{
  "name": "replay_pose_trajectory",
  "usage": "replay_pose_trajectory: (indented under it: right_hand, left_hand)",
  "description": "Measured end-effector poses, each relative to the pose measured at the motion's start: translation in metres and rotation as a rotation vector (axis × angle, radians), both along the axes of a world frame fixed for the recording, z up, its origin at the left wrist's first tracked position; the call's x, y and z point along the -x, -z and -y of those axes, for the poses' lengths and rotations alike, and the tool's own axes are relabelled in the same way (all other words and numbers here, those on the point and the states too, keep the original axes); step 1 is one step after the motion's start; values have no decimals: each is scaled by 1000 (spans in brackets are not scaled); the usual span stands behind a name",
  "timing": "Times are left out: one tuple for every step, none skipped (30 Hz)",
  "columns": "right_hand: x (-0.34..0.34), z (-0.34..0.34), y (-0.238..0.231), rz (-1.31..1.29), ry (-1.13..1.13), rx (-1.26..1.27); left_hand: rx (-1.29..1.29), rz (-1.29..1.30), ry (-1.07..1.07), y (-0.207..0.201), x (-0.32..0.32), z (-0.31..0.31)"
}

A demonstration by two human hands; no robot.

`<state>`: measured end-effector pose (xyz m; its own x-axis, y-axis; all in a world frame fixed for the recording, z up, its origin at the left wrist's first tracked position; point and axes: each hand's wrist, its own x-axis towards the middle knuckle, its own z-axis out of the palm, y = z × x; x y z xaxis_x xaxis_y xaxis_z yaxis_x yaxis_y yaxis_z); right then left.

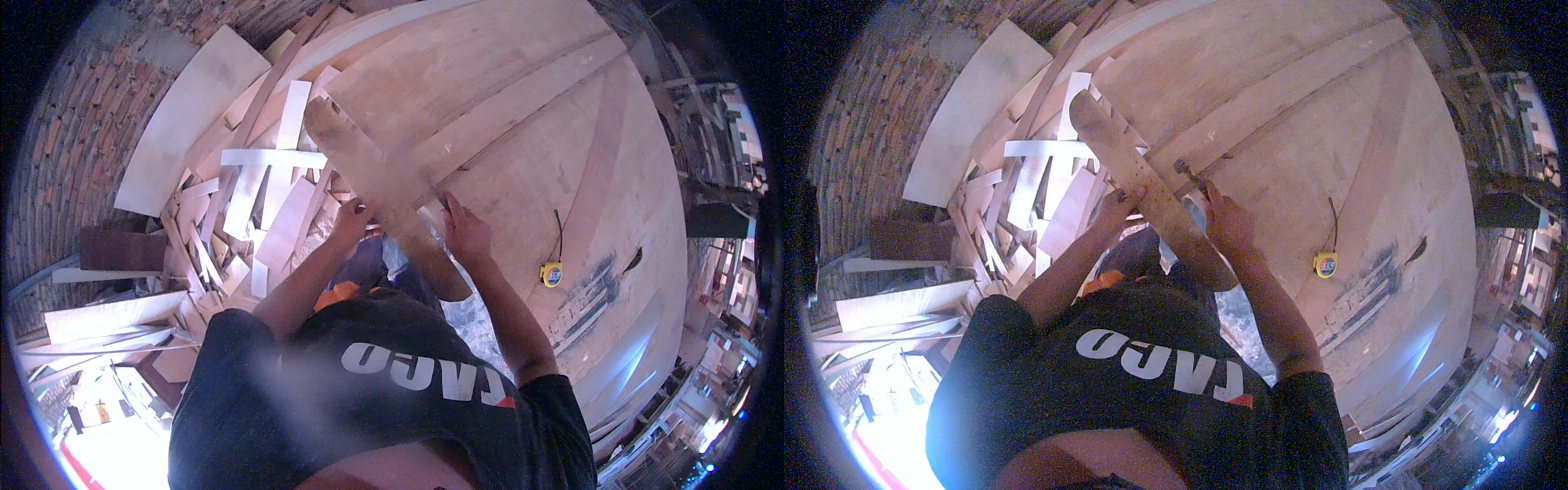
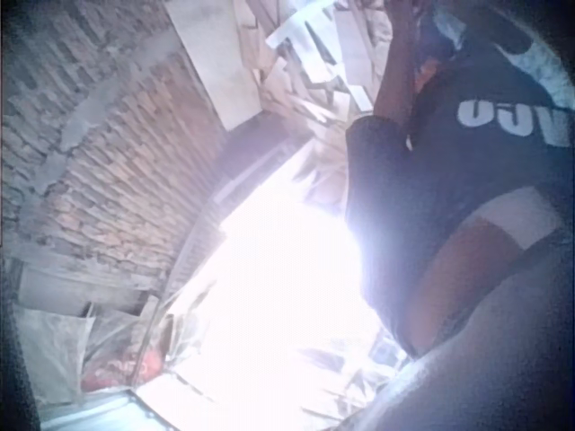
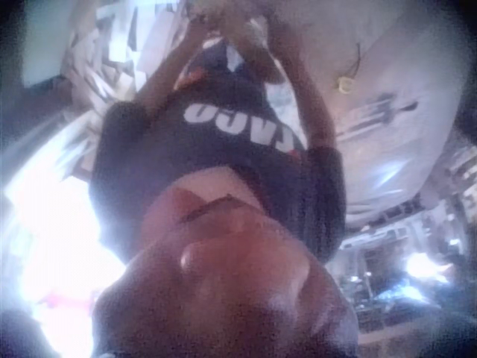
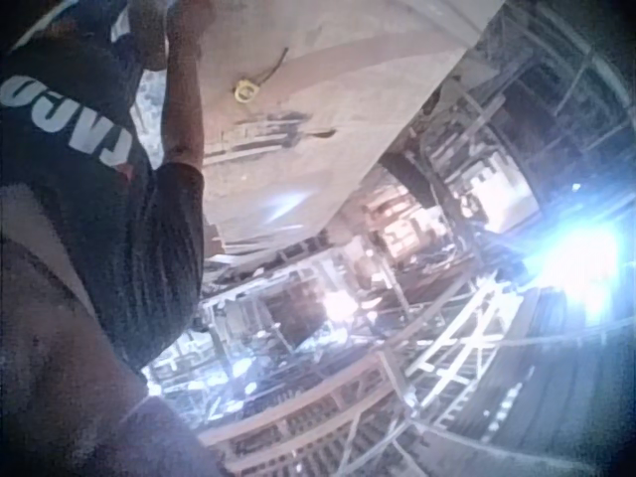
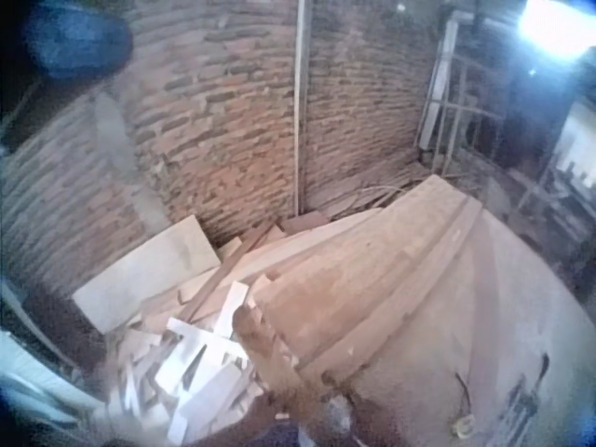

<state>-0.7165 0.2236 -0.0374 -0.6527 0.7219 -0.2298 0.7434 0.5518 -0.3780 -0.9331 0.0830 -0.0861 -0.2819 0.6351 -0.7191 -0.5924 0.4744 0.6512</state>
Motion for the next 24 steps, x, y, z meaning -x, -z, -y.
replay_pose_trajectory:
  right_hand:
    - [1, 1, 3, -38, 23, -16]
    - [2, 1, 5, -63, 45, -16]
    - [3, -2, 8, -43, 65, -48]
    - [4, -8, 9, -10, 84, -66]
    - [4, -14, 11, 18, 112, -93]
    - [5, -21, 11, -6, 143, -104]
    - [5, -28, 10, -33, 180, -126]
    - [5, -34, 8, -59, 216, -148]
    - [5, -40, 6, -74, 266, -129]
    - [5, -45, 3, -89, 314, -111]
    - [4, -48, 0, -118, 350, -96]
    - [4, -49, -4, -137, 367, -70]
    - [3, -49, -7, -167, 373, -46]
    - [3, -49, -9, -222, 379, -50]
    - [4, -48, -11, -202, 343, -53]
    - [6, -47, -11, -207, 309, -85]
    - [8, -47, -11, -197, 276, -103]
    - [9, -48, -10, -177, 268, -119]
    - [12, -49, -9, -146, 257, -124]
    - [13, -50, -7, -67, 262, -76]
    - [13, -53, -6, -108, 255, -112]
    - [12, -52, -6, -95, 262, -87]
    - [11, -51, -5, -107, 275, -99]
    - [10, -49, -5, -187, 300, -93]
  left_hand:
    - [13, -1, 28, -2, 2, -1]
    - [28, -2, 56, -4, 4, -2]
    - [25, -4, 61, -6, 5, -2]
    - [21, -6, 66, -8, 6, -2]
    - [14, 3, 71, -9, 7, -2]
    - [16, -16, 90, -11, 8, -2]
    - [13, -22, 105, -11, 8, -2]
    - [10, -32, 119, -11, 9, -2]
    - [16, -26, 121, -10, 9, -2]
    - [21, -28, 119, -9, 9, -2]
    - [26, -30, 115, -7, 10, -2]
    - [22, -23, 115, -6, 10, -2]
    - [20, -16, 114, -5, 10, -2]
    - [30, -11, 112, -5, 10, -1]
    - [7, -5, 113, -6, 11, -1]
    - [-4, -2, 115, -6, 11, -1]
    - [-2, -3, 122, -8, 11, -1]
    - [10, -2, 119, -10, 11, -2]
    - [33, -8, 117, -12, 11, -3]
    - [62, -29, 121, -14, 12, -4]
    - [29, -6, 108, -16, 12, -5]
    - [10, 7, 100, -17, 12, -4]
    - [-3, 24, 95, -17, 11, -3]
    - [-3, 17, 96, -17, 11, -2]
